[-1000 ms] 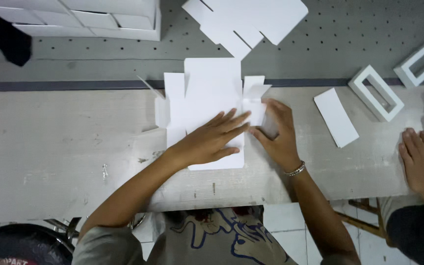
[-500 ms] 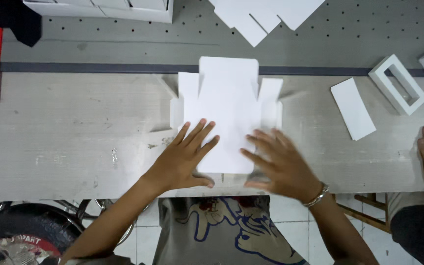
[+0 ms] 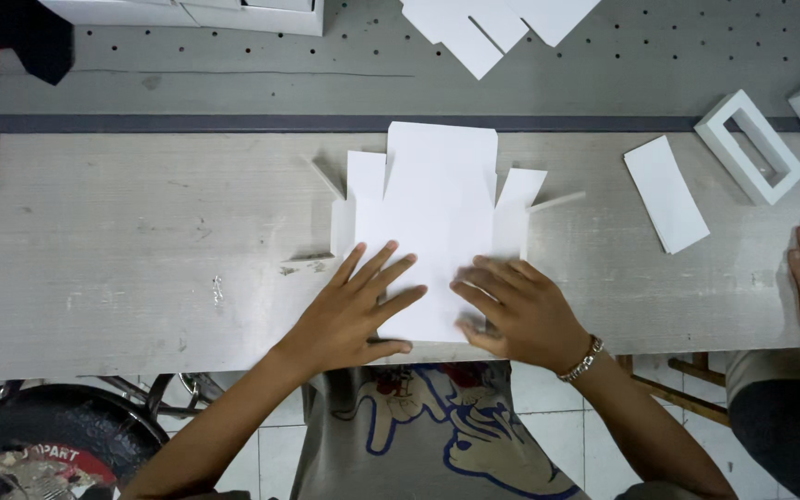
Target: The person assembles white cardboard boxes by hand on a workbench. They fold the flat pieces into shape, insert a rectangular frame into the box, and then stack the completed box with others.
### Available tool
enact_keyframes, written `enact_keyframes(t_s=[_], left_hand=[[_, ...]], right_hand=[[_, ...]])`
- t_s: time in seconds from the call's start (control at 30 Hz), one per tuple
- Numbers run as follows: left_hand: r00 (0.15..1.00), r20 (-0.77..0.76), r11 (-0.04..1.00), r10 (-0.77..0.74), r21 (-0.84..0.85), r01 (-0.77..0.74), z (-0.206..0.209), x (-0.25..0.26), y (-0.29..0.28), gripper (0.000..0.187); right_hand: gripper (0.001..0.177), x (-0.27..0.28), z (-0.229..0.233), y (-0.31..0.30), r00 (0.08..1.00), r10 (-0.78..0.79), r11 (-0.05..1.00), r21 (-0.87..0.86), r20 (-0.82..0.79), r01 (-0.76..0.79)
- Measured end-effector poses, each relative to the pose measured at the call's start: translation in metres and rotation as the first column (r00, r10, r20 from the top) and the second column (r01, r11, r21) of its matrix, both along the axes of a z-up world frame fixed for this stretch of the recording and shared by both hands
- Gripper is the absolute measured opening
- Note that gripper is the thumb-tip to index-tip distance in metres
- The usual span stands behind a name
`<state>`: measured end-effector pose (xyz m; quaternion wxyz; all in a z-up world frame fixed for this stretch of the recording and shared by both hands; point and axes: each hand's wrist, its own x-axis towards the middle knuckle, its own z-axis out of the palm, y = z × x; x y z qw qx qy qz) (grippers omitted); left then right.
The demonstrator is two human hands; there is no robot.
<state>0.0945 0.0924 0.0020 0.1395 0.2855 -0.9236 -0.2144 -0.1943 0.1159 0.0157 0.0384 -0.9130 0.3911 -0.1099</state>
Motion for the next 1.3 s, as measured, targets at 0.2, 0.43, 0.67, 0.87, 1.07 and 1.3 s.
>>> enact_keyframes(t_s=[0.2,0.43,0.67,0.87,1.07,1.3], left_hand=[[0.999,0.015,0.999,0.033,0.009,-0.033,0.002,-0.002,0.014,0.044],[0.999,-0.007,1.0,0.031,0.006,-0.031,0.01,-0.004,0.017,0.041],[1.0,-0.019,0.973,-0.005,0.232,0.009,0.05,0.003,-0.012,0.067],[0.997,-0.068,0.907,0.036,0.421,-0.004,0.037,0.009,-0.028,0.059],[0.995,0.08,0.998,0.058,-0.006,-0.057,-0.003,-0.009,-0.003,0.048],[0.991,0.12,0.983,0.052,0.167,-0.072,0.034,-0.024,-0.017,0.052]], right_hand=[[0.105,0.009,0.024,0.016,0.97,0.072,0.947,0.321,-0.232,0.006],[0.078,0.009,0.016,0.034,0.972,0.045,0.922,0.383,-0.231,0.049],[0.053,-0.001,0.033,0.019,0.999,-0.044,0.879,0.475,0.003,0.037],[0.055,-0.013,0.03,0.002,0.946,-0.252,0.914,0.372,0.204,0.163],[0.058,-0.018,0.0,0.014,0.963,-0.267,0.932,0.266,0.038,0.248],[0.065,-0.014,0.0,0.014,0.941,-0.327,0.881,0.333,-0.088,0.337]])
